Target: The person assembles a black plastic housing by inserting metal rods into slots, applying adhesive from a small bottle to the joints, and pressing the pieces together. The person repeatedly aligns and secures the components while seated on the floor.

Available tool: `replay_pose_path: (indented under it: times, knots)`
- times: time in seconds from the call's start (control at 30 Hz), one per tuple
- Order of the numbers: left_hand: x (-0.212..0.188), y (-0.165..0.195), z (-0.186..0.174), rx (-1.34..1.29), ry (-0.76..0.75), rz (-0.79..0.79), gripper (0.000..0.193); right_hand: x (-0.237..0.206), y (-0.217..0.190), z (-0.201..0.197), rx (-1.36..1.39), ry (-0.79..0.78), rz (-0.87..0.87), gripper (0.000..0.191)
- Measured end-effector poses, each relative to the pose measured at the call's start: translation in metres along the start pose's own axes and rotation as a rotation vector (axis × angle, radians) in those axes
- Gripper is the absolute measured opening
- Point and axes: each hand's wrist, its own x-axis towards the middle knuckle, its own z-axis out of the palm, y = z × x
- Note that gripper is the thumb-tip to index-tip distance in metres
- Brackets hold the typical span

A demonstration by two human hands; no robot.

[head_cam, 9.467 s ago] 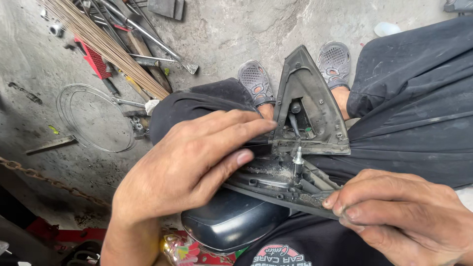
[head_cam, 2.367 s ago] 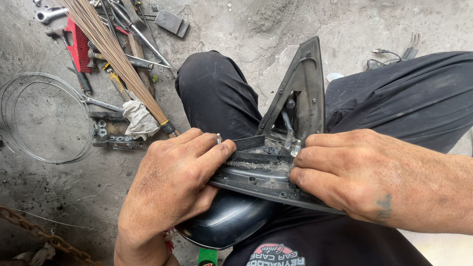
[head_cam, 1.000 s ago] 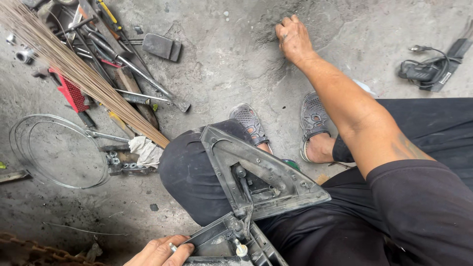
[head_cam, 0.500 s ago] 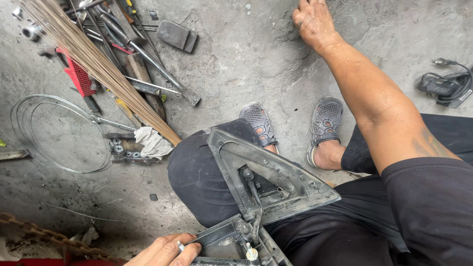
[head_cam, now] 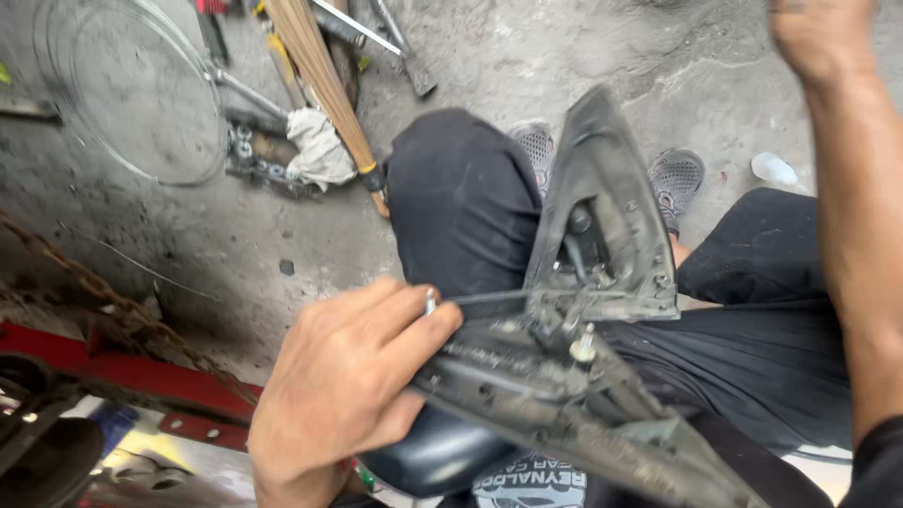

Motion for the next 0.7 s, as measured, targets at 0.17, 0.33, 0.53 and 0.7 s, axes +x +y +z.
replay_pose_path:
  times: [0.17, 0.33, 0.53, 0.7]
  knots:
    - [-0.008, 0.009, 0.008, 0.028, 0.023, 0.065, 0.054, -0.096, -0.057, -0.073, 0.257, 0.06, -0.243, 0.003]
    - [-0.013, 0.021, 0.016, 0.086, 0.024, 0.079, 0.049, -0.205, -0.167, -0.117, 0.33, -0.158, -0.622, 0.011]
    - [-0.022, 0.028, 0.026, 0.125, 0.051, 0.104, 0.03, -0.246, -0.214, -0.101, 0.346, -0.332, -1.038, 0.022]
    - [-0.029, 0.029, 0.032, 0.152, 0.109, 0.145, 0.019, -0.258, -0.213, -0.084, 0.25, -0.269, -1.089, 0.025]
